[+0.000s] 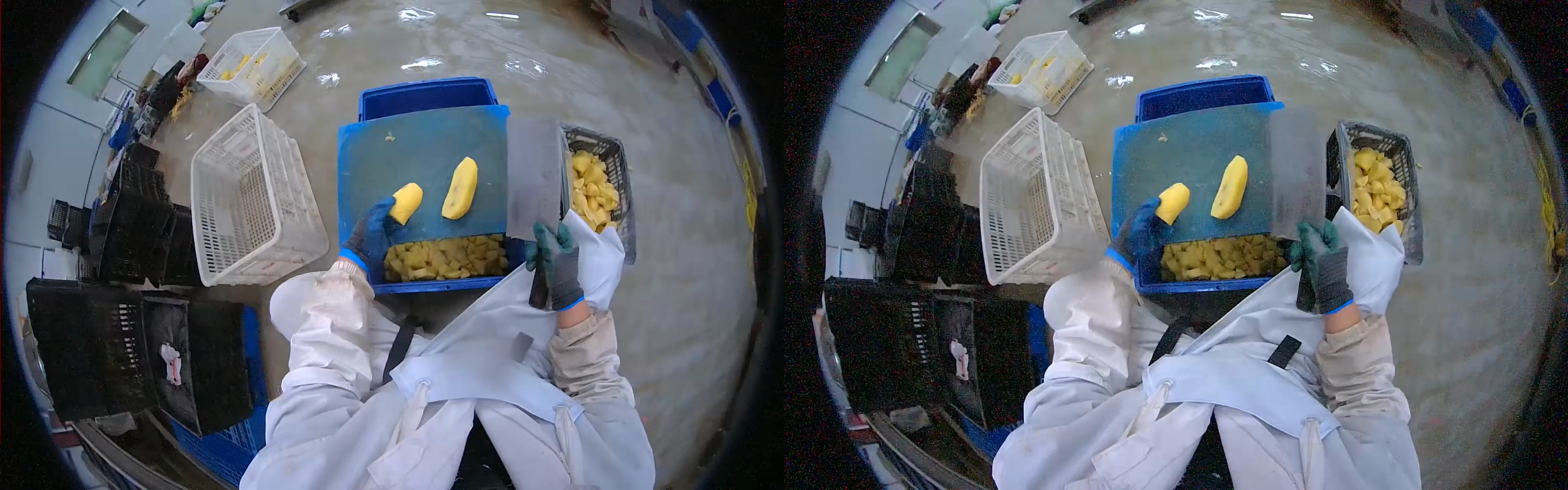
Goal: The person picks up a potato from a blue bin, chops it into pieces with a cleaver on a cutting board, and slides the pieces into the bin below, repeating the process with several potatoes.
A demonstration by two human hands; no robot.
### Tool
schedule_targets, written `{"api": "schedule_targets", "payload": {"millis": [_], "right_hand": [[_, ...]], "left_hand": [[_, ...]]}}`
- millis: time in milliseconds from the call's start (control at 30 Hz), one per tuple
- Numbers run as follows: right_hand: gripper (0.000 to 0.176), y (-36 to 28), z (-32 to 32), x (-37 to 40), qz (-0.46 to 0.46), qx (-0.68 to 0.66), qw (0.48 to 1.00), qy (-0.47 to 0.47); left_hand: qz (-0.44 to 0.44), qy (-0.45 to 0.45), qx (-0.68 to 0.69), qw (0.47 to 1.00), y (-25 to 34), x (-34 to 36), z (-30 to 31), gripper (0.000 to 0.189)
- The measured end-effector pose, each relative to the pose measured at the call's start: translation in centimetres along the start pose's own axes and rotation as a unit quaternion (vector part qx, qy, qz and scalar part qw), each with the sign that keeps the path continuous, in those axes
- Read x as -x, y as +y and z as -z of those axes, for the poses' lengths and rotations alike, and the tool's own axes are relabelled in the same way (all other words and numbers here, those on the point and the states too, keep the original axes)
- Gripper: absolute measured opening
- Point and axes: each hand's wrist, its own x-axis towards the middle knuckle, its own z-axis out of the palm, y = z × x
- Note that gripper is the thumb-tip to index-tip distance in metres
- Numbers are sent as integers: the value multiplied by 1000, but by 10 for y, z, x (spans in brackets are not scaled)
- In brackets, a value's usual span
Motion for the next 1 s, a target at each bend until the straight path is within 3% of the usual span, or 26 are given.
{"api": "schedule_targets", "payload": {"millis": [67, 133, 200, 300, 400, 433, 500, 567, 667, 800, 900, 1000], "right_hand": [[14, -2, 3, 0, 12, -51, 997, 50], [20, -7, 12, -4, 76, -101, 989, 80], [23, -19, 29, -2, 168, -140, 968, 122], [26, -22, 58, -4, 199, -237, 930, 200], [25, -19, 74, -1, 204, -251, 918, 230], [26, -19, 77, 1, 200, -250, 918, 236], [26, -24, 76, 6, 202, -228, 923, 237], [25, -24, 75, 9, 187, -220, 931, 224], [24, -24, 75, 8, 155, -225, 941, 199], [22, -19, 67, -1, 145, -195, 955, 170], [23, -21, 56, -1, 135, -174, 963, 155], [23, -21, 48, 0, 122, -158, 969, 144]], "left_hand": [[-131, -35, -20, 991, 0, 22, -23, 42], [-142, -75, 10, 987, 0, 14, -33, 38], [-25, -124, 87, 988, 0, -19, -39, 34], [-11, -139, -31, 990, 3, -56, -93, 38], [-95, -217, -164, 958, 4, -85, -170, 33], [-204, -263, -228, 915, -2, -106, -186, 35], [-294, -252, -308, 869, 6, -128, -205, 38], [-265, -139, -347, 889, 29, -117, -219, 42], [-284, -76, -613, 733, 30, -140, -166, 48], [-265, 27, -789, 553, -24, -112, -129, 82], [-246, 94, -760, 594, -56, -114, -100, 91], [-253, 98, -658, 703, -56, -112, -83, 85]]}}
